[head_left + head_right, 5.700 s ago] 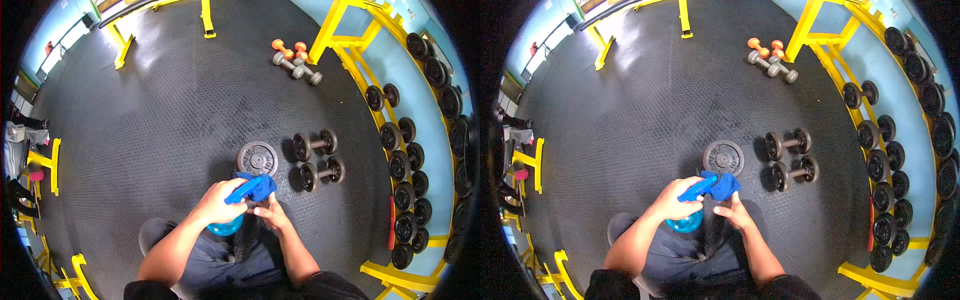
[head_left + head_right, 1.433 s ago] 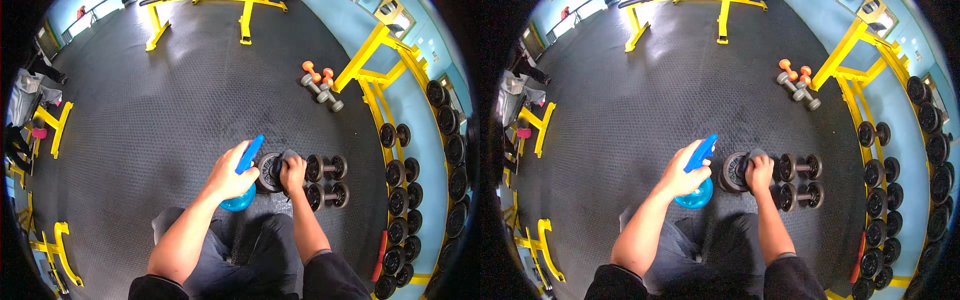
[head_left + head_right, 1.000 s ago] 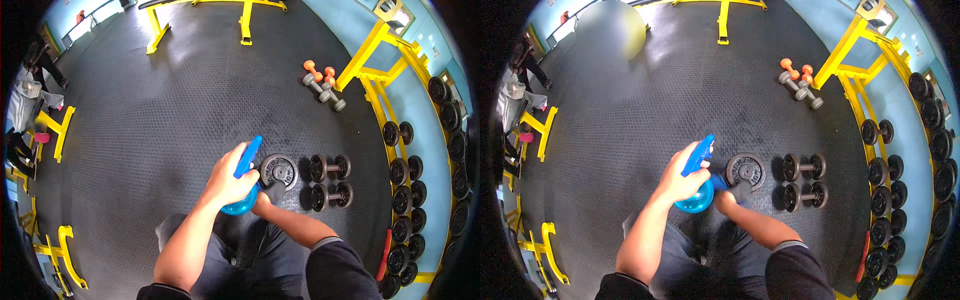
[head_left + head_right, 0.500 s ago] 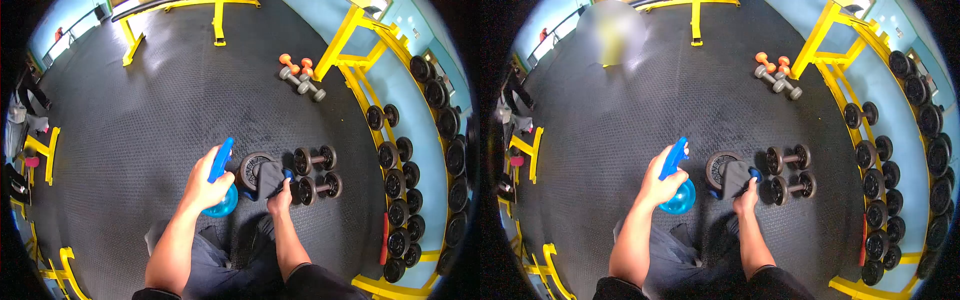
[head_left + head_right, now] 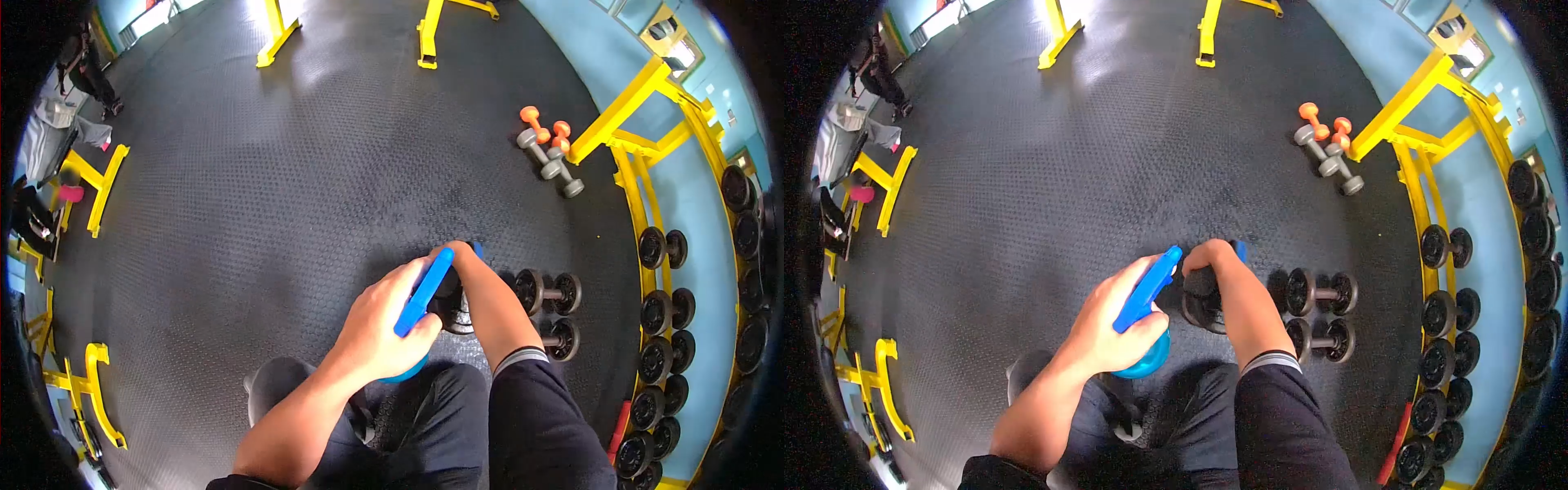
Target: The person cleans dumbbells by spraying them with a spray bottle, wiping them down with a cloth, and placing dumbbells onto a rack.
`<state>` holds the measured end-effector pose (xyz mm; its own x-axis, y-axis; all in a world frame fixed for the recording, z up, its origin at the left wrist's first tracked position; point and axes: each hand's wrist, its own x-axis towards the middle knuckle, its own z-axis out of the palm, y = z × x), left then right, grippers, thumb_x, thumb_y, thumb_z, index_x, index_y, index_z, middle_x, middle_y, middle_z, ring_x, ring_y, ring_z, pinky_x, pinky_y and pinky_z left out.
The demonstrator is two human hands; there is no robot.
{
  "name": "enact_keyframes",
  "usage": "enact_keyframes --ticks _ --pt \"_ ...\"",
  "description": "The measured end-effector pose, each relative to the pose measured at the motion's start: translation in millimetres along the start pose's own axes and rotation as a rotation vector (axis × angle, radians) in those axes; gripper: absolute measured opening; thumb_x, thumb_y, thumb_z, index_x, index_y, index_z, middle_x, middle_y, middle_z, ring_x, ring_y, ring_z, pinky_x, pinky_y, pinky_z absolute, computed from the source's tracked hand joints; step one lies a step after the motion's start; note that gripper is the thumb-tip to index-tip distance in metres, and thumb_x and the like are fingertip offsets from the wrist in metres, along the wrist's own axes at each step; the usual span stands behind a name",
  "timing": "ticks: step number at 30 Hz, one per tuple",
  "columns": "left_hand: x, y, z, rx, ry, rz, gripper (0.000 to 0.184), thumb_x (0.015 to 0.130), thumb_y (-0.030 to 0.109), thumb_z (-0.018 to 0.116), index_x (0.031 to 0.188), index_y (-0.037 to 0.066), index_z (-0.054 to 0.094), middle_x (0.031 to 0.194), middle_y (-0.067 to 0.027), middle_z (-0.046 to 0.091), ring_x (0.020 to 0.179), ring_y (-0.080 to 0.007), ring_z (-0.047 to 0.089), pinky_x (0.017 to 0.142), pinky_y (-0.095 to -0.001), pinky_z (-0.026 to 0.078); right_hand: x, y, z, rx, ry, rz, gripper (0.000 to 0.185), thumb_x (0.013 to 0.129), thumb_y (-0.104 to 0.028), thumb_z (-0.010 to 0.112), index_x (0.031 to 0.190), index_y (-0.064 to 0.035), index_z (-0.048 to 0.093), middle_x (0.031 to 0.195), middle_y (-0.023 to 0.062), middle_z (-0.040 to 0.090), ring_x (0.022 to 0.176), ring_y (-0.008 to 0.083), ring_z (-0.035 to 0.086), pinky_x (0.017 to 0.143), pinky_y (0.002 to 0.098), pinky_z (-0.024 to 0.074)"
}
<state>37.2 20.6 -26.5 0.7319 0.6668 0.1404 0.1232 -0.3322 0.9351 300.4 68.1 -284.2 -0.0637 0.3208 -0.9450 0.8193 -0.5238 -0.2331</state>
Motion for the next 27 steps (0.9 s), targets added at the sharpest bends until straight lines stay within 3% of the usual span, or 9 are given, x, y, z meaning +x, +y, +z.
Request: enact_keyframes --ticks 6,10,14,16,19,21,23,25,27 --pt "6 -18 0 0.052 0.052 0.022 0.055 0.07 0.007 0.061 0.124 0.002 0.051 0.103 -0.0121 0.064 0.079 -0.0211 0.063 0.074 -0.0332 0.05 4 -57 124 -0.512 0.348 -0.197 0.039 0.077 -0.032 0.058 0.106 -0.0095 0.071 0.112 0.011 0.067 0.103 0.0284 0.063 0.09 0.0411 0.0483" --pt "3 -14 -5 0.072 0.074 -0.022 0.051 0.07 0.007 0.061 0.119 0.002 0.053 0.101 -0.0108 0.065 0.078 -0.0188 0.063 0.073 -0.0324 0.05 0 25 234 -1.021 -0.129 -0.387 0.037 0.085 -0.027 0.047 0.106 -0.0064 0.07 0.113 0.0131 0.066 0.105 0.0318 0.062 0.09 0.0438 0.0487" --pt "-7 -16 -8 0.032 0.036 0.019 0.049 0.07 0.007 0.062 0.118 0.002 0.054 0.095 -0.009 0.065 0.076 -0.0169 0.063 0.07 -0.0314 0.05 -156 46 223 -0.075 0.473 0.337 0.05 0.082 -0.044 0.053 0.103 -0.0018 0.069 0.106 0.0201 0.066 0.098 0.0347 0.065 0.087 0.042 0.0493" --pt "-11 -18 -10 0.041 -0.128 -0.026 0.05 0.07 0.008 0.064 0.119 0.003 0.055 0.093 -0.0079 0.065 0.074 -0.0165 0.064 0.07 -0.0318 0.05 -175 79 245 0.44 0.793 0.28 0.045 0.084 -0.043 0.056 0.093 -0.0012 0.07 0.093 0.0167 0.07 0.085 0.0296 0.068 0.078 0.0398 0.0506" --pt "-20 -21 -4 0.086 -0.424 0.105 0.055 0.069 0.013 0.071 0.122 0.005 0.056 0.12 -0.022 0.056 0.113 -0.0309 0.054 0.092 -0.0375 0.045 -215 54 251 1.756 0.977 -0.19 0.031 0.091 -0.033 0.056 0.081 -0.0046 0.064 0.077 0.0034 0.063 0.069 0.0138 0.059 0.065 0.0304 0.0468" --pt "-21 -11 0 0.06 -0.7 0.139 0.058 0.07 0.019 0.075 0.124 0.007 0.056 0.14 -0.0328 0.035 0.141 -0.0422 0.017 0.11 -0.0452 0.028 -217 30 245 1.902 1.052 -0.395 0.036 0.092 -0.039 0.056 0.092 -0.0039 0.063 0.088 0.0064 0.064 0.079 0.0156 0.06 0.073 0.03 0.046" --pt "-28 -30 17 -0.065 -0.807 0.079 0.059 0.07 0.021 0.075 0.125 0.011 0.057 0.142 -0.0291 0.034 0.141 -0.0398 0.017 0.111 -0.0465 0.025 -229 -12 227 1.981 0.877 -0.611 0.046 0.091 -0.048 0.055 0.103 -0.0032 0.059 0.101 0.0101 0.062 0.089 0.0174 0.059 0.078 0.0319 0.0448" --pt "-32 -36 29 -0.138 -0.761 0.009 0.062 0.066 0.02 0.072 0.126 0.018 0.057 0.136 -0.0344 0.033 0.125 -0.0435 0.043 0.105 -0.04 0.037 -212 -20 225 1.993 0.535 -0.754 0.061 0.089 -0.058 0.051 0.114 -0.0022 0.051 0.11 0.0134 0.057 0.095 0.0209 0.055 0.081 0.0372 0.0435" --pt "-20 -34 25 -0.189 -0.738 -0.145 0.06 0.067 0.02 0.073 0.125 0.018 0.058 0.134 -0.0276 0.039 0.125 -0.0394 0.042 0.106 -0.0419 0.034 -224 -14 198 1.877 0.453 -0.778 0.056 0.09 -0.057 0.052 0.104 -0.0031 0.057 0.102 0.0099 0.058 0.09 0.0209 0.055 0.079 0.0397 0.0441"
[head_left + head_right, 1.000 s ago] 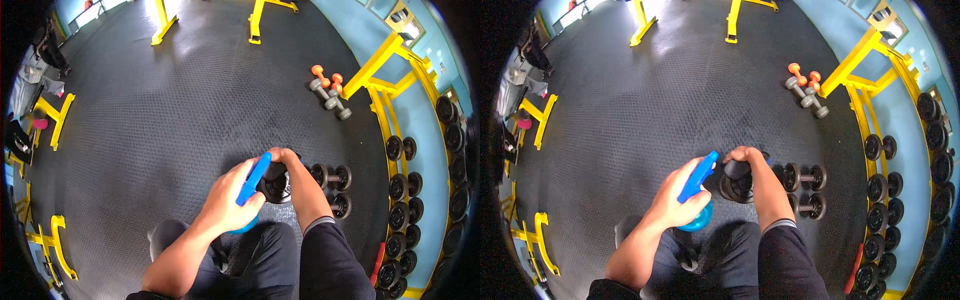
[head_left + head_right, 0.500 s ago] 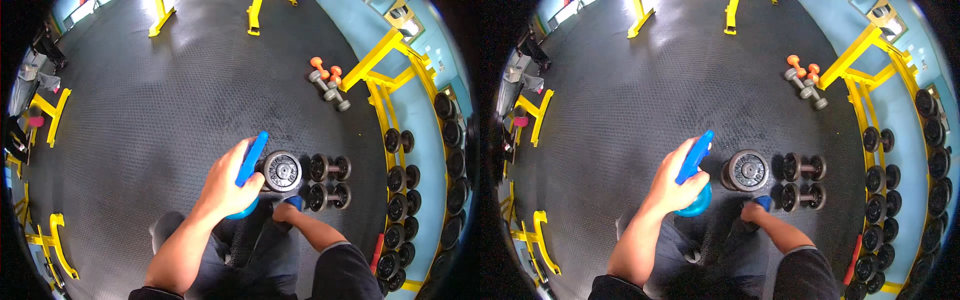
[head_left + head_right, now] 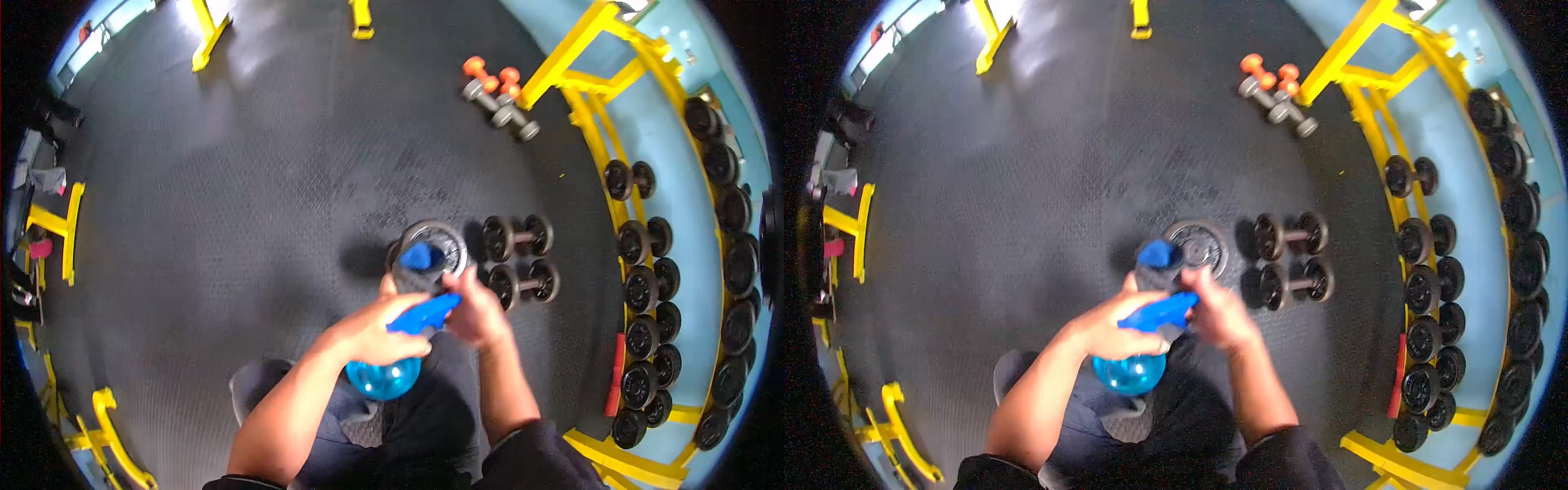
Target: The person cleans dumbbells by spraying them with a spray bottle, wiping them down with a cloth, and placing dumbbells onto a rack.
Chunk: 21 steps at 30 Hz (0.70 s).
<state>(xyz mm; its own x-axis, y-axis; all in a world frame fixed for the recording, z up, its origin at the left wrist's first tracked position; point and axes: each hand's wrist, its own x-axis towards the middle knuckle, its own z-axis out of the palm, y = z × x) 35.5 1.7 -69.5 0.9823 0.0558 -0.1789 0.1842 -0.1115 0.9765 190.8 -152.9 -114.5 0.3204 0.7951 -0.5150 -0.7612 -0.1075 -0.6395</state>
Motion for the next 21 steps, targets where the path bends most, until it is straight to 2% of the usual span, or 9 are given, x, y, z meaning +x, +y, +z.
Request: enact_keyframes --ticks 1,3,5,7,10,13,15,17,21 --pt "3 1 -5 -0.076 0.023 -0.094 0.058 0.068 0.02 0.074 0.124 0.017 0.059 0.132 -0.0209 0.044 0.125 -0.0352 0.041 0.108 -0.0437 0.031 21 -6 -37 0.069 -0.175 0.048 0.054 0.091 -0.055 0.052 0.102 -0.0025 0.058 0.102 0.0092 0.059 0.091 0.0214 0.056 0.08 0.0404 0.0443" --pt "9 -6 1 0.074 0.272 -0.026 0.052 0.067 0.019 0.07 0.118 0.013 0.06 0.112 -0.0218 0.051 0.113 -0.0395 0.047 0.097 -0.044 0.041 58 -36 -8 -0.87 0.51 -0.419 0.056 0.09 -0.053 0.052 0.109 -0.002 0.061 0.111 0.0162 0.061 0.101 0.0249 0.058 0.082 0.0384 0.0457" --pt "7 12 -3 0.158 0.245 -0.342 0.048 0.069 0.019 0.068 0.115 0.009 0.059 0.107 -0.0246 0.051 0.106 -0.0421 0.05 0.089 -0.0456 0.045 116 -38 -32 -1.494 0.633 -0.544 0.058 0.082 -0.05 0.063 0.108 0.0016 0.062 0.104 0.0168 0.064 0.099 0.0262 0.061 0.085 0.0384 0.0462" --pt "4 10 -3 0.147 0.307 -0.418 0.048 0.069 0.018 0.068 0.115 0.008 0.059 0.106 -0.025 0.051 0.102 -0.0426 0.052 0.087 -0.0464 0.046 149 -30 -30 -1.933 0.509 -0.437 0.06 0.073 -0.048 0.073 0.104 0.0024 0.065 0.101 0.0184 0.066 0.101 0.0283 0.062 0.086 0.0376 0.0475" --pt "-9 -1 -5 0.082 0.53 -0.585 0.047 0.067 0.017 0.068 0.113 0.009 0.061 0.105 -0.0227 0.051 0.094 -0.0397 0.057 0.085 -0.0423 0.047 184 -60 -29 -1.289 0.014 0.345 0.081 0.06 -0.053 0.08 0.111 0.0077 0.061 0.107 0.0173 0.066 0.101 0.0263 0.062 0.089 0.0346 0.046" --pt "-27 -36 -1 -0.103 0.717 -0.682 0.044 0.067 0.015 0.067 0.111 0.013 0.064 0.105 -0.0194 0.049 0.097 -0.036 0.057 0.087 -0.0384 0.046 162 -57 -24 -1.396 0.052 0.309 0.077 0.055 -0.036 0.088 0.113 0.0069 0.059 0.104 0.0158 0.067 0.1 0.0246 0.062 0.09 0.0343 0.0458" --pt "-33 -41 -1 -0.028 0.754 -0.74 0.044 0.068 0.014 0.066 0.111 0.015 0.063 0.105 -0.0187 0.048 0.098 -0.0358 0.056 0.086 -0.0391 0.046 135 -49 -14 -1.521 0.053 0.334 0.079 0.052 -0.028 0.089 0.116 0.0042 0.057 0.107 0.0174 0.066 0.103 0.0284 0.063 0.091 0.0362 0.047" --pt "-35 -45 4 0.04 0.73 -0.825 0.05 0.068 0.02 0.067 0.117 0.01 0.058 0.107 -0.0266 0.045 0.089 -0.0432 0.058 0.081 -0.0459 0.049 99 -21 -16 -1.549 0.105 0.295 0.073 0.053 -0.028 0.089 0.113 0.0008 0.058 0.102 0.0159 0.067 0.098 0.0261 0.064 0.088 0.0354 0.0491" --pt "-37 -50 24 -0.039 0.656 -0.83 0.048 0.069 0.021 0.067 0.115 0.012 0.06 0.104 -0.025 0.045 0.089 -0.0449 0.058 0.081 -0.0473 0.049 52 29 15 -1.627 0.02 0.427 0.063 0.056 -0.027 0.087 0.107 -0.0042 0.058 0.099 0.0167 0.065 0.096 0.0319 0.063 0.085 0.0387 0.05"
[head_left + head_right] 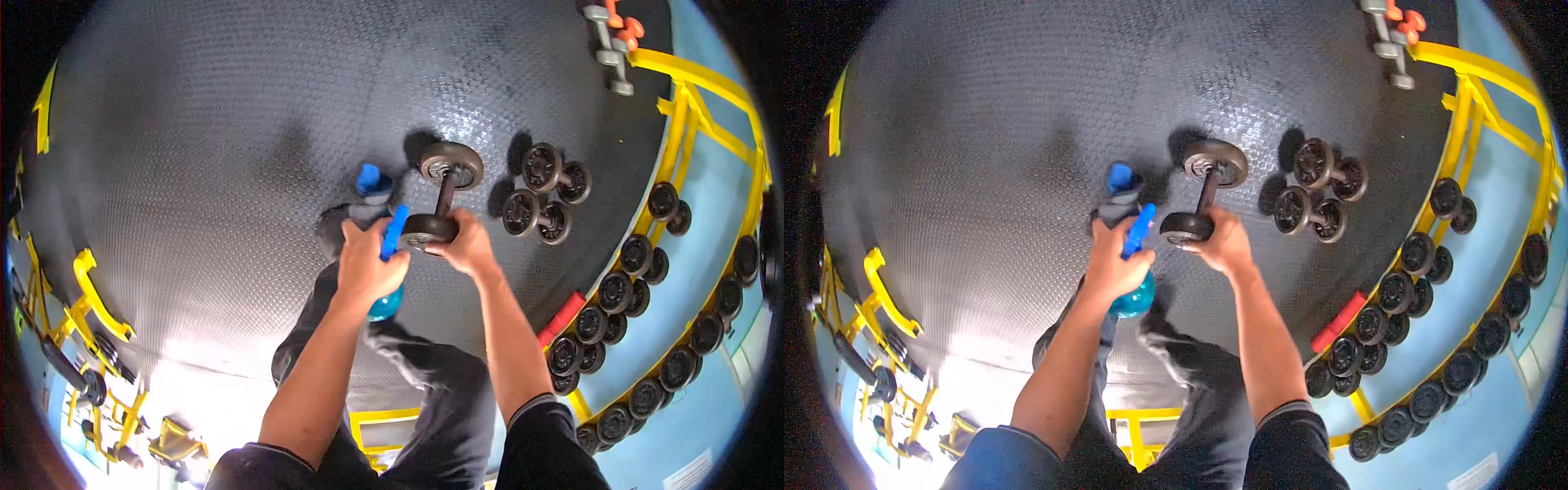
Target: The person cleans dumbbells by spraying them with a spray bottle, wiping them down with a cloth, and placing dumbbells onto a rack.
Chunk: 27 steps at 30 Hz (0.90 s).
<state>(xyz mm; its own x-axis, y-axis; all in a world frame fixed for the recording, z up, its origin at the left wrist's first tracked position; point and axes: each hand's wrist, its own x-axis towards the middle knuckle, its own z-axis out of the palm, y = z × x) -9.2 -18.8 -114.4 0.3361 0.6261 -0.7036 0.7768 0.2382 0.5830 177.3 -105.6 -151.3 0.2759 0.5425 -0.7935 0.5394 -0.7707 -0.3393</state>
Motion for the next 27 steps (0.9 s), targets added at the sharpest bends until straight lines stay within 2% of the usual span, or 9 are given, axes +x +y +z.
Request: enact_keyframes --ticks 4,10,12,16,17,18,20,23,27 --pt "-8 -3 16 0.048 -0.155 -0.087 0.047 0.067 0.019 0.068 0.112 0.014 0.061 0.095 -0.0244 0.047 0.085 -0.045 0.058 0.076 -0.0465 0.05 -9 37 105 -0.182 0.171 -0.129 0.043 0.067 -0.013 0.073 0.103 -0.0073 0.05 0.101 0.0147 0.055 0.098 0.0354 0.056 0.082 0.0431 0.0505" --pt "-15 -8 36 0.194 -0.125 0.008 0.047 0.066 0.019 0.067 0.112 0.012 0.06 0.099 -0.0269 0.049 0.082 -0.0457 0.058 0.073 -0.0476 0.05 -2 45 171 -0.163 0.146 -0.108 0.037 0.068 -0.017 0.068 0.1 -0.0089 0.051 0.099 0.0128 0.053 0.099 0.033 0.054 0.083 0.0456 0.0473" --pt "-15 -7 43 0.218 -0.171 0.026 0.049 0.066 0.019 0.066 0.115 0.012 0.059 0.101 -0.0279 0.05 0.088 -0.0452 0.057 0.077 -0.0469 0.049 -3 45 162 -0.02 0.163 -0.087 0.042 0.068 -0.021 0.071 0.104 -0.0061 0.053 0.1 0.0145 0.055 0.1 0.0349 0.054 0.086 0.0441 0.0466" --pt "-20 -17 59 0.147 -0.202 0.049 0.053 0.066 0.017 0.066 0.118 0.01 0.057 0.101 -0.0274 0.05 0.095 -0.0445 0.054 0.081 -0.0449 0.047 38 80 162 0.799 0.368 0.49 0.067 0.061 -0.029 0.085 0.111 0.0011 0.052 0.105 0.0161 0.059 0.096 0.0303 0.059 0.088 0.0361 0.0466" --pt "-22 -20 62 0.14 -0.2 0.097 0.055 0.065 0.016 0.066 0.119 0.008 0.056 0.101 -0.0286 0.048 0.09 -0.0459 0.055 0.077 -0.0449 0.048 51 83 158 0.858 0.348 0.492 0.062 0.066 -0.025 0.083 0.112 0.0014 0.051 0.101 0.013 0.06 0.094 0.0259 0.059 0.086 0.0347 0.0468" --pt "-22 -18 63 0.156 -0.215 0.115 0.055 0.065 0.016 0.066 0.119 0.008 0.056 0.101 -0.0286 0.048 0.09 -0.0459 0.055 0.077 -0.0449 0.048 65 81 157 1.326 0.339 0.312 0.054 0.065 -0.017 0.084 0.105 0.0001 0.053 0.092 0.0094 0.058 0.079 0.0185 0.058 0.071 0.0316 0.0491" --pt "-24 -14 56 0.198 -0.275 0.127 0.055 0.066 0.016 0.066 0.12 0.008 0.056 0.104 -0.0289 0.047 0.094 -0.0456 0.053 0.081 -0.0448 0.046 101 81 168 1.648 0.076 0.34 0.039 0.067 -0.014 0.081 0.096 -0.003 0.057 0.08 0.0078 0.06 0.069 0.0173 0.058 0.063 0.0319 0.049" --pt "-38 -24 52 0.15 -0.245 0.179 0.056 0.066 0.012 0.066 0.121 0.008 0.055 0.108 -0.0277 0.047 0.1 -0.0449 0.051 0.087 -0.0446 0.043 105 63 161 1.569 0.011 0.569 0.013 0.073 -0.013 0.073 0.073 -0.0051 0.062 0.055 0.0068 0.054 0.051 0.0182 0.054 0.05 0.0322 0.0438" --pt "-67 0 31 0.131 -0.222 0.372 0.056 0.065 0.009 0.066 0.12 0.007 0.056 0.118 -0.0238 0.045 0.11 -0.042 0.048 0.098 -0.0436 0.037 61 51 140 1.553 0.104 0.595 0.012 0.076 -0.01 0.063 0.066 -0.0029 0.061 0.053 0.008 0.053 0.043 0.0193 0.049 0.04 0.0359 0.037"
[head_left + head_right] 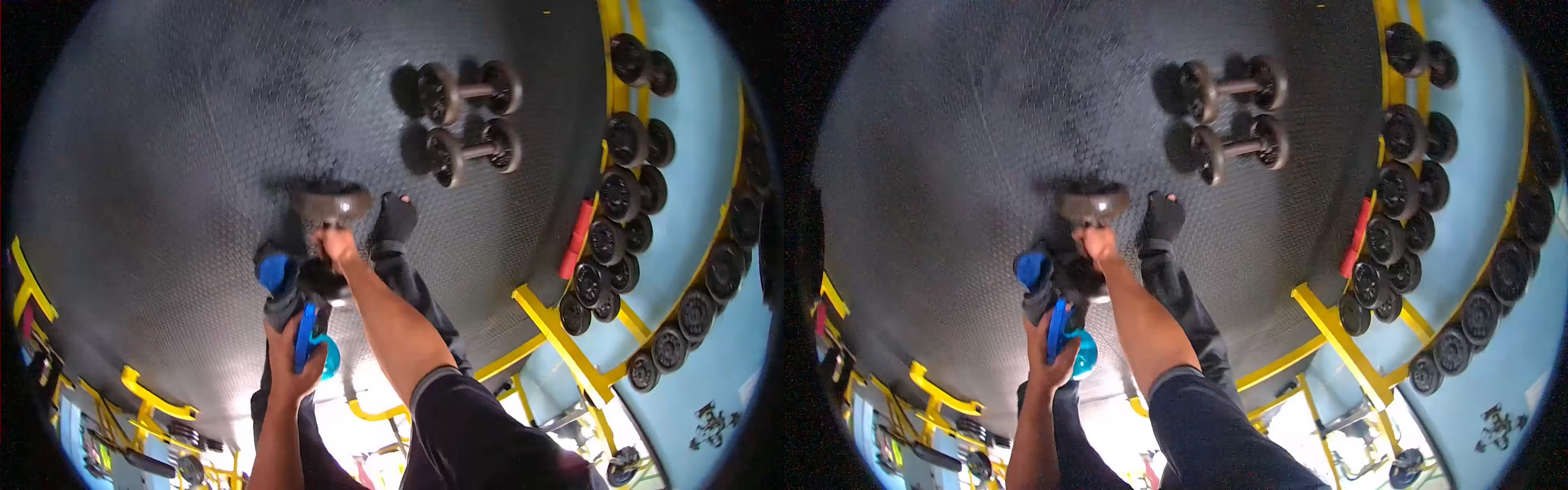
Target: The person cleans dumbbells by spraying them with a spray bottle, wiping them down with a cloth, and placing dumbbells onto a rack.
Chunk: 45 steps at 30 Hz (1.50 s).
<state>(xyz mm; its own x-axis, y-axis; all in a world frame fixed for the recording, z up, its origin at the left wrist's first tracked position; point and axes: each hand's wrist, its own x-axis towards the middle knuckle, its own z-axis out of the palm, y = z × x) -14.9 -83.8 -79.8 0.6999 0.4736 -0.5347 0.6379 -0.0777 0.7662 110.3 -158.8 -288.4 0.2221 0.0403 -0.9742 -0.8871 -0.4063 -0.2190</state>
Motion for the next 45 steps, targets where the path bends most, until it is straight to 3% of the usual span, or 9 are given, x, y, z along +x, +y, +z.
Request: enact_keyframes --ticks 3,7,13,15,20,26,34,40,45 --pt "-38 31 -33 -0.172 -0.09 -0.145 0.055 0.065 0.011 0.069 0.119 0.007 0.057 0.118 -0.0219 0.046 0.111 -0.0389 0.049 0.097 -0.0412 0.038 -76 -3 -26 -0.086 0.125 -0.027 0.019 0.074 -0.011 0.062 0.057 -0.0046 0.054 0.051 0.0072 0.051 0.041 0.0172 0.047 0.039 0.0341 0.0362" --pt "-65 143 -100 0.037 -0.263 0.038 0.058 0.063 0.019 0.071 0.118 0.007 0.059 0.117 -0.0243 0.052 0.109 -0.0405 0.051 0.098 -0.0454 0.039 -226 -46 -79 -0.083 0.021 -0.056 0.019 0.071 -0.011 0.063 0.057 -0.0089 0.051 0.049 0.005 0.046 0.039 0.0159 0.044 0.037 0.0324 0.0325" --pt "-84 264 -203 0.186 -0.315 0.376 0.053 0.069 0.028 0.074 0.118 0.012 0.061 0.12 -0.0211 0.053 0.111 -0.0374 0.052 0.097 -0.0437 0.043 -416 -117 -125 0.124 0.109 -0.164 0.013 0.071 -0.003 0.061 0.061 -0.0024 0.052 0.051 0.0091 0.048 0.04 0.0194 0.045 0.039 0.0353 0.0356" --pt "-74 294 -225 0.238 -0.288 0.294 0.048 0.074 0.031 0.073 0.118 0.015 0.062 0.118 -0.019 0.055 0.111 -0.0368 0.052 0.097 -0.0435 0.043 -427 -121 -139 0.149 0.12 -0.252 0.012 0.07 0.0 0.062 0.062 -0.002 0.053 0.051 0.0088 0.048 0.04 0.0192 0.045 0.039 0.0348 0.0354" --pt "-40 362 -263 0.412 -0.235 0.481 0.045 0.075 0.029 0.07 0.117 0.014 0.061 0.111 -0.0229 0.056 0.107 -0.0407 0.052 0.092 -0.0451 0.046 -439 -116 -162 0.249 0.18 -0.224 0.011 0.067 0.0 0.064 0.059 -0.0013 0.056 0.05 0.0103 0.051 0.039 0.021 0.046 0.039 0.0367 0.0361" --pt "10 417 -275 0.486 -0.27 0.591 0.049 0.073 0.022 0.068 0.12 0.011 0.059 0.109 -0.0245 0.059 0.107 -0.0412 0.052 0.092 -0.0455 0.046 -410 -94 -175 0.01 0.255 -0.222 0.014 0.071 -0.007 0.061 0.058 -0.0018 0.058 0.053 0.0095 0.053 0.043 0.0206 0.049 0.041 0.0353 0.0386" --pt "108 447 -279 0.492 -0.402 0.601 0.05 0.071 0.02 0.068 0.119 0.007 0.06 0.111 -0.0239 0.058 0.11 -0.0415 0.05 0.095 -0.0435 0.044 -412 -110 -171 0.487 0.35 -0.075 0.012 0.071 -0.007 0.061 0.061 -0.0023 0.057 0.051 0.0107 0.051 0.041 0.0234 0.048 0.04 0.038 0.0393" --pt "218 529 -285 0.557 -0.511 0.618 0.05 0.07 0.022 0.067 0.118 0.007 0.06 0.106 -0.0303 0.057 0.101 -0.0454 0.056 0.096 -0.0456 0.045 -424 -154 -136 0.716 0.501 0.0 0.007 0.066 -0.004 0.062 0.061 -0.0024 0.057 0.053 0.0106 0.052 0.042 0.0248 0.049 0.042 0.0376 0.0413" --pt "310 607 -251 0.687 -0.726 0.659 0.05 0.069 0.02 0.066 0.117 0.009 0.06 0.115 -0.0262 0.047 0.101 -0.0431 0.055 0.091 -0.0455 0.047 -417 -210 -87 0.956 0.496 0.149 0.006 0.064 -0.001 0.061 0.06 -0.0021 0.058 0.054 0.0098 0.052 0.047 0.023 0.052 0.047 0.0362 0.0434"
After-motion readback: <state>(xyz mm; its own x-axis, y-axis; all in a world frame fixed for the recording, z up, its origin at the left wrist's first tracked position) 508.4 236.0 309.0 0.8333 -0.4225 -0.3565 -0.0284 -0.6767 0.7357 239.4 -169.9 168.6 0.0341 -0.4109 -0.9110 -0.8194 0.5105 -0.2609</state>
